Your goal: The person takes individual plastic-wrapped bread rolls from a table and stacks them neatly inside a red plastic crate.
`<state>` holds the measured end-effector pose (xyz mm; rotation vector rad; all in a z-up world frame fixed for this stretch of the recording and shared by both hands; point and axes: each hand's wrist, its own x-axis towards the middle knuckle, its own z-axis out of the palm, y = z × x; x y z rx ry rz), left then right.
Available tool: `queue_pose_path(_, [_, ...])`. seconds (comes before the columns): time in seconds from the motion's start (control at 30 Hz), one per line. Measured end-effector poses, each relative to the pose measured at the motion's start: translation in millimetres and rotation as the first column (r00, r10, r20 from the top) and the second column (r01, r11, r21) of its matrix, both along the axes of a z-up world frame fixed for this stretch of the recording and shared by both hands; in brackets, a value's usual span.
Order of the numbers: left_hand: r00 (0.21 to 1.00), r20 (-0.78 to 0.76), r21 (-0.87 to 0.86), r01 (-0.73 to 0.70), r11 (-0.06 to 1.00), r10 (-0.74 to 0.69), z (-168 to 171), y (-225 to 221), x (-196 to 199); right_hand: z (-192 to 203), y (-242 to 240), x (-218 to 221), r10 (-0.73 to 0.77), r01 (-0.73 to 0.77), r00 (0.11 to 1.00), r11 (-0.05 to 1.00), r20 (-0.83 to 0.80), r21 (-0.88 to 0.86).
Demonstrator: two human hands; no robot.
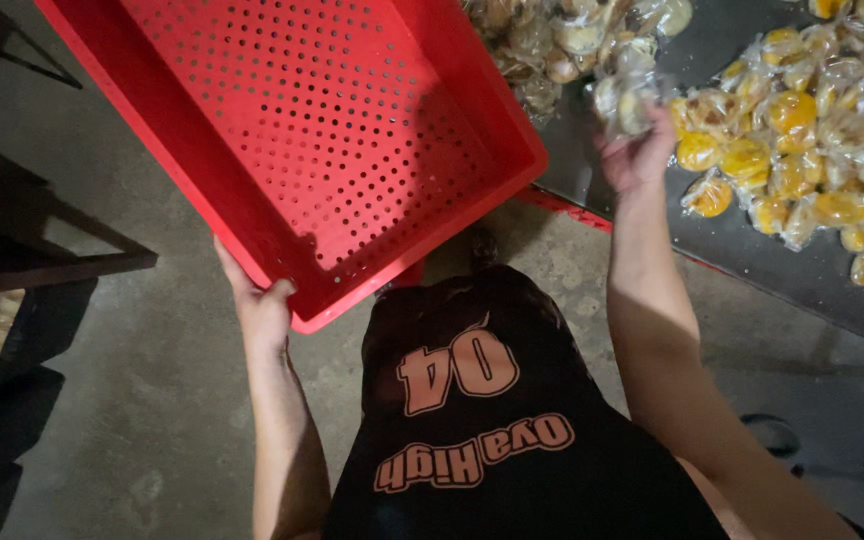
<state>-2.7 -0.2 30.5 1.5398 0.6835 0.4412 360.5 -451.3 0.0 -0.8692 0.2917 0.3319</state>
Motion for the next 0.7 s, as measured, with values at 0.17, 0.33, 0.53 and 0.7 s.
queue_pose_path(0.17, [0.987,0.001,-0.152,-0.156,0.976,0.158,5,1,12,21,20,23,0.142,-0.156,0.971,0.986,0.189,0.056])
queue_pose_path(0.33, [0.970,-0.043,-0.167,-0.244,0.955,0.240,12,19,22,-4,99,6,0.305,-0.243,0.858,0.950,0.413,-0.198])
queue_pose_path(0.53, [0.984,-0.104,-0.177,-0.161,0.971,0.144,4,103,15,2,190,-48,0.491,-0.231,0.822,0.750,0.288,-0.619])
queue_pose_path(0.7, [0.997,-0.026,-0.054,0.077,0.996,-0.078,-4,194,9,41,261,-115,0.666,0.050,0.455,0.643,0.591,-0.764])
